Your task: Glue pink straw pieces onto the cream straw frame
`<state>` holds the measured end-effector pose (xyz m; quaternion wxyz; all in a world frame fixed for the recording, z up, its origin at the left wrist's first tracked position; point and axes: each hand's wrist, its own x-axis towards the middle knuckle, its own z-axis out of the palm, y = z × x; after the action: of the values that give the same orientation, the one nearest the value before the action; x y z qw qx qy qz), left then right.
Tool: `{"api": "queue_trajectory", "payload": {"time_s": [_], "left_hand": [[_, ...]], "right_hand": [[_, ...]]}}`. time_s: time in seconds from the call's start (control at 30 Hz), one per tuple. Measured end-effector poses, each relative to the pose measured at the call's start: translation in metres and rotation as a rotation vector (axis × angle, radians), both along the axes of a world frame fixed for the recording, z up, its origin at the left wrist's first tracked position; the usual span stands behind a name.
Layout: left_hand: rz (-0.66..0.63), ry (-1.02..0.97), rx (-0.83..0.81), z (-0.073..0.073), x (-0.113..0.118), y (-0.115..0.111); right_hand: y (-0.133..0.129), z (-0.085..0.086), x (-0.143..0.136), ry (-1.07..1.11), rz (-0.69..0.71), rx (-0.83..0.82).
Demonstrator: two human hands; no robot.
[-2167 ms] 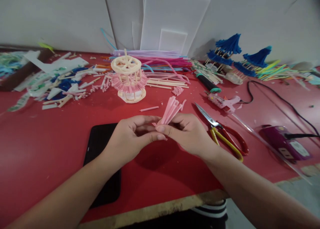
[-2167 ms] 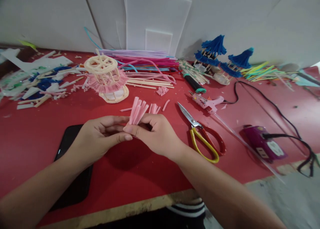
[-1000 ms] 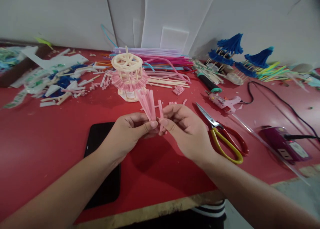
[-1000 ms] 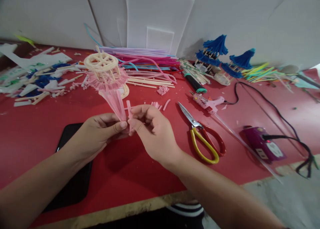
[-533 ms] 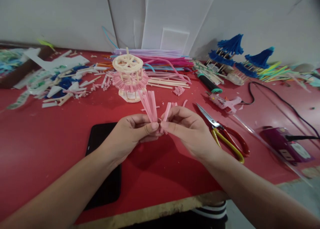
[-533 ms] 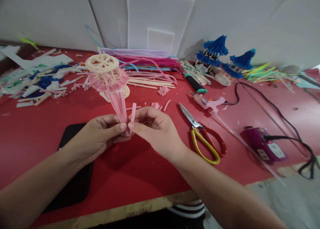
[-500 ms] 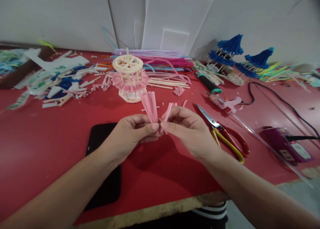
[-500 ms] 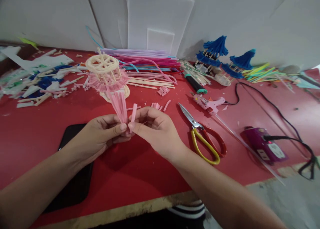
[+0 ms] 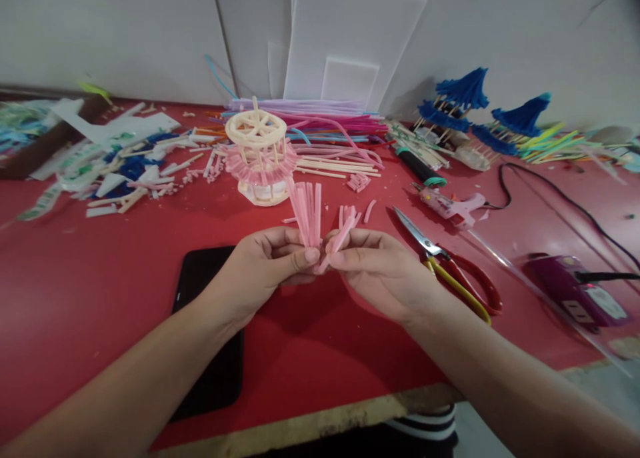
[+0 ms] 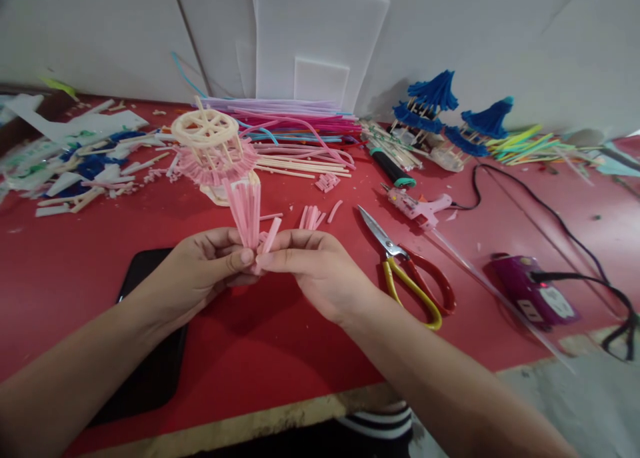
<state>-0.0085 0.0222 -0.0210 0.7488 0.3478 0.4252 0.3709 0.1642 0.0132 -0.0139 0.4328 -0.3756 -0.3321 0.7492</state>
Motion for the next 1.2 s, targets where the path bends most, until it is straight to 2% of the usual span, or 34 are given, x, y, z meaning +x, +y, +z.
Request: {"api": "queue_trajectory", "payload": {"time_s": [0.2,0.33,0.53,0.7,0.8,0.87,0.93,1.03,1.2], "left_hand": [[-0.049,-0.019,0.007,0.001,-0.002,-0.002],[-0.053,-0.021,0.035,-0.001,-0.001,-0.001],[-0.082,-0.034,0.049,0.002,-0.001,-0.001],[-0.130,-0.068,0.055,0.003,-0.001,-0.001],[-0.172,-0.094,0.052,0.003,-0.001,-0.003],[-0.191,-0.119,0.045,0.003,-0.002,-0.004],[-0.211,-0.147,0.014,0.005,-0.003,-0.004],[-0.255,-0.166,-0.053,0.008,-0.004,-0.004],[-0.360,-0.175,-0.138,0.009,-0.008,-0.004]], "right_hand": [[0.001,-0.003,-0.002,0.009,-0.015,-0.032],[-0.001,-0.006,-0.004,-0.007,-0.023,0.006],[-0.002,-0.004,-0.002,-0.117,-0.064,0.158],[-0.002,0.001,0.002,-0.384,-0.165,0.387],[-0.002,0.003,0.003,-0.405,-0.182,0.409],[-0.002,0.002,0.003,-0.348,-0.151,0.368],[-0.003,-0.001,0.003,-0.277,-0.062,0.334],[-0.005,-0.004,0.003,-0.187,0.062,0.359],[-0.005,-0.003,0.003,-0.120,0.142,0.364]]}}
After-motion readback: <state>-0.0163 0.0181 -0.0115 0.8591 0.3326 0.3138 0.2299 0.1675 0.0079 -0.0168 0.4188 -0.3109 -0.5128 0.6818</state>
